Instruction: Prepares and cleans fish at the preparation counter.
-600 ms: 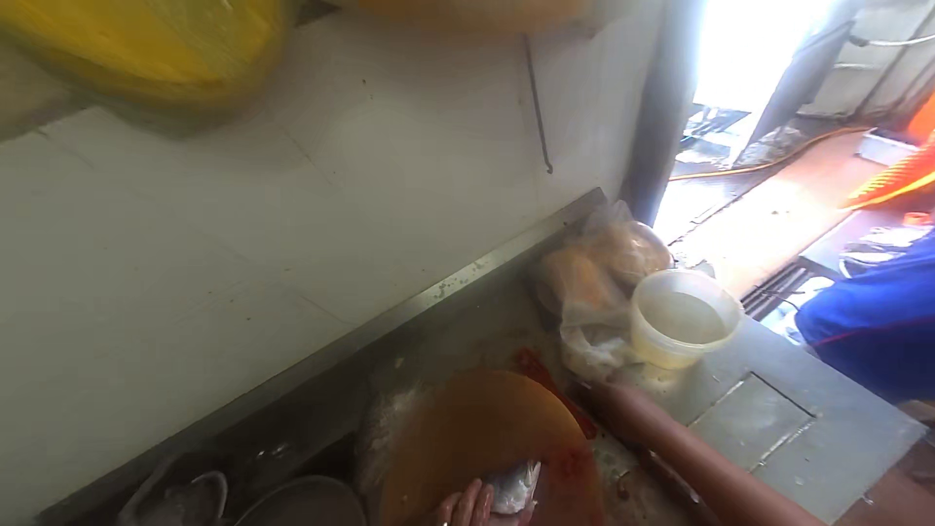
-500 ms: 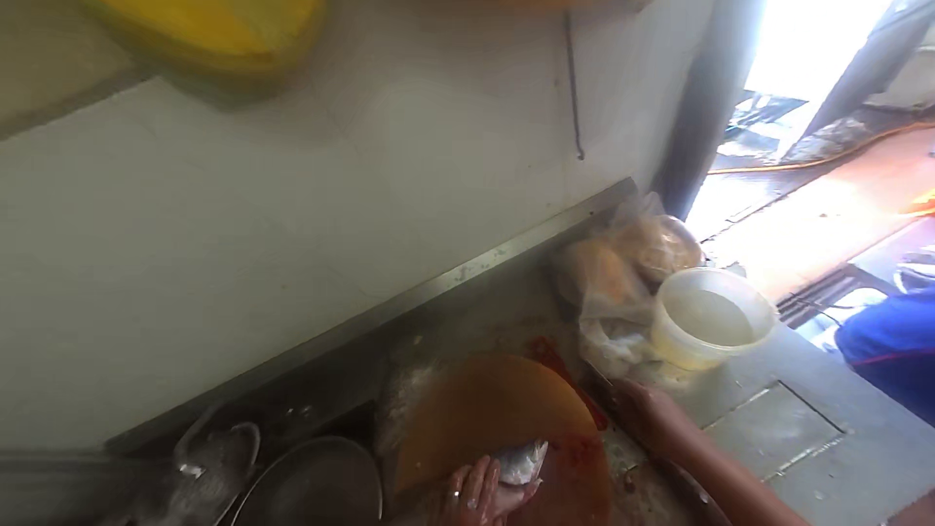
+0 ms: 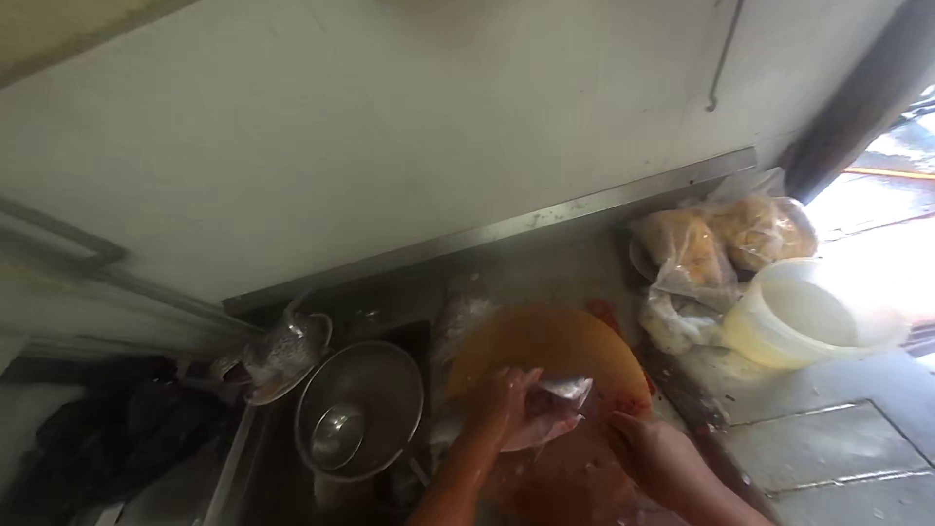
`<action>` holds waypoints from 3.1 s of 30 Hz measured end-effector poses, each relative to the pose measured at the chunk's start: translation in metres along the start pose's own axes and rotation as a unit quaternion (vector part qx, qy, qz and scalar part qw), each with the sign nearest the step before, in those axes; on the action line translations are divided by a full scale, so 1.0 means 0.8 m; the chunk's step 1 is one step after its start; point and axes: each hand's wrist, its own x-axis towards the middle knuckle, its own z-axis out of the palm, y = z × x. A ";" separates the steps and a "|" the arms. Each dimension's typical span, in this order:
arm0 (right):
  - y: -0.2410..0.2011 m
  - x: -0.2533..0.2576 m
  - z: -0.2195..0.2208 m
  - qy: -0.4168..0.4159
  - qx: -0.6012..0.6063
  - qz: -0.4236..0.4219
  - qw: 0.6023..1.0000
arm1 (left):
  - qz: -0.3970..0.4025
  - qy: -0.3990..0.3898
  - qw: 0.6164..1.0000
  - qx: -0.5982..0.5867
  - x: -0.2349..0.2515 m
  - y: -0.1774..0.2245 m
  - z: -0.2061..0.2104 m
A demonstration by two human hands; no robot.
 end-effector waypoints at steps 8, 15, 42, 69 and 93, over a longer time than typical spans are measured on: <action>-0.112 0.068 -0.020 -0.048 -0.170 0.015 0.984 | -0.066 -0.015 0.984 -0.167 0.032 -0.040 -0.005; -0.124 0.068 -0.040 -0.049 -0.215 0.002 0.975 | -0.040 0.031 0.968 -0.246 0.039 -0.052 0.019; -0.066 0.089 -0.048 0.015 -0.091 0.078 0.993 | -0.019 0.041 0.976 -0.211 0.041 -0.021 0.014; -0.083 0.080 -0.047 -0.011 -0.219 0.048 0.975 | -0.034 0.015 0.987 -0.159 0.037 -0.027 0.009; -0.079 0.109 -0.054 0.028 -0.188 0.030 0.981 | 0.002 0.045 0.982 -0.182 0.059 -0.052 0.023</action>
